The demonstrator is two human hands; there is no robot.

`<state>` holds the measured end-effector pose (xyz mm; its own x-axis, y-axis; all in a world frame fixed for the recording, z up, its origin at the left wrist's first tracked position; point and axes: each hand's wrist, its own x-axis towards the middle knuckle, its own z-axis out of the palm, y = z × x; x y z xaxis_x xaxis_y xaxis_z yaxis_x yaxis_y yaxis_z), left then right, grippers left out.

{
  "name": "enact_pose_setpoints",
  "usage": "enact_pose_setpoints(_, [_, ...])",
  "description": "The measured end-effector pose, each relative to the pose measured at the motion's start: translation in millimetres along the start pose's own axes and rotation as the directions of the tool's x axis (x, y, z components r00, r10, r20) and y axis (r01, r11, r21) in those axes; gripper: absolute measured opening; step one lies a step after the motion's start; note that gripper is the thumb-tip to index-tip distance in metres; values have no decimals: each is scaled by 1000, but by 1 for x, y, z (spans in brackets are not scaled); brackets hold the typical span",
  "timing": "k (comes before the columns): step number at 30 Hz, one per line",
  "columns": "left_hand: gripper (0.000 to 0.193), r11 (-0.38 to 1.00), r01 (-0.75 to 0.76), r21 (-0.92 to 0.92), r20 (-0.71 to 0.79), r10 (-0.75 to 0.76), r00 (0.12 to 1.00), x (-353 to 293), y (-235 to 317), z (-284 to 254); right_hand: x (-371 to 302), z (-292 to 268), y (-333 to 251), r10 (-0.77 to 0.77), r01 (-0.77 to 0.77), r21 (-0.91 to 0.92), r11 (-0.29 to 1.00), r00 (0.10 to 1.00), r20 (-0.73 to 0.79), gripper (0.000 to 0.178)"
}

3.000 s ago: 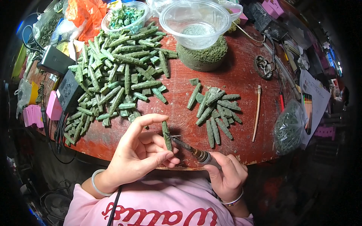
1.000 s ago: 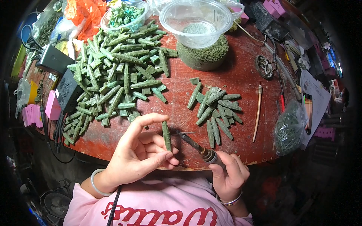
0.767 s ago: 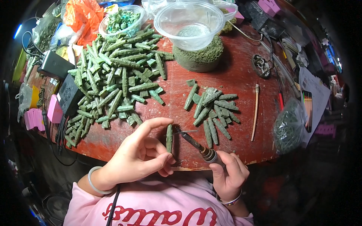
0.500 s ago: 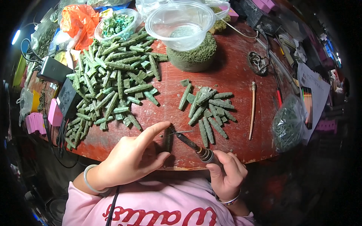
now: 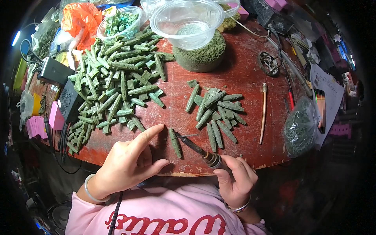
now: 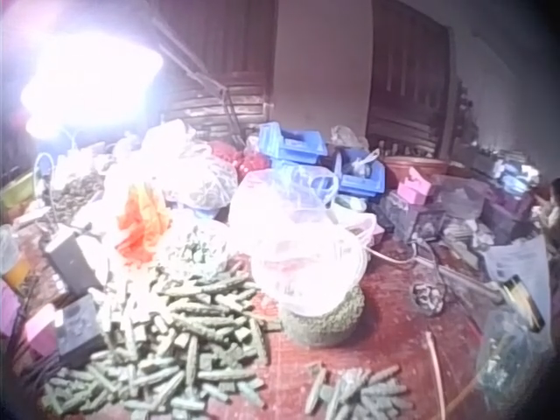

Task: The recorder is using a soldering iron to join green textured craft pieces on a cluttered workbench.

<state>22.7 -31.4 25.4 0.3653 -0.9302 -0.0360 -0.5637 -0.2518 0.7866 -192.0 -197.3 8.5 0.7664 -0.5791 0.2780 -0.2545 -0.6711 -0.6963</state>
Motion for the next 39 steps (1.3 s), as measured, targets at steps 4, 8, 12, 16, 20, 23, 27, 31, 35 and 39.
enact_pose_setpoints(4, [76, 997, -24, -75, -97, 17, 995, 3, 1, 4, -1, 1, -1, 13, -13, 7, 1000, 1000, -5, 32])
enact_pose_setpoints(8, [69, 981, -131, 145, -145, 152, 978, 12, 9, 9, 0, 2, -1, 4, -4, 9, 1000, 1000, -17, 32])
enact_pose_setpoints(12, [65, 966, -78, 246, -181, 125, 976, 17, 11, 24, -1, 2, 0, 17, -17, 6, 1000, 1000, -15, 32])
enact_pose_setpoints(16, [59, 970, -49, 237, -235, 106, 966, 19, 11, 27, -2, 1, 0, 20, -20, 15, 1000, 1000, -16, 32])
enact_pose_setpoints(20, [61, 979, -106, 174, -225, 144, 963, 19, 10, 21, -1, 1, 1, 17, -17, 12, 1000, 1000, -20, 33])
enact_pose_setpoints(23, [64, 966, -72, 250, -279, 143, 950, 18, 10, 23, -1, 1, 1, 10, -10, 10, 1000, 1000, -20, 33])
enact_pose_setpoints(27, [66, 967, -25, 254, -244, 89, 966, 17, 14, 25, -1, 1, 1, 2, -2, 10, 1000, 1000, -22, 33])
enact_pose_setpoints(31, [66, 977, -1, 212, -230, 51, 972, 18, 14, 24, -1, 2, 1, -1, 1, 8, 1000, 1000, -23, 33])
enact_pose_setpoints(35, [69, 990, -66, 126, -275, 99, 956, 18, 7, 26, -1, 1, -1, 8, -8, 11, 1000, 1000, -20, 32])
enact_pose_setpoints(39, [69, 993, -90, 73, -221, 104, 970, 14, 4, 22, -2, 2, 1, 9, -8, 5, 1000, 1000, -21, 32])
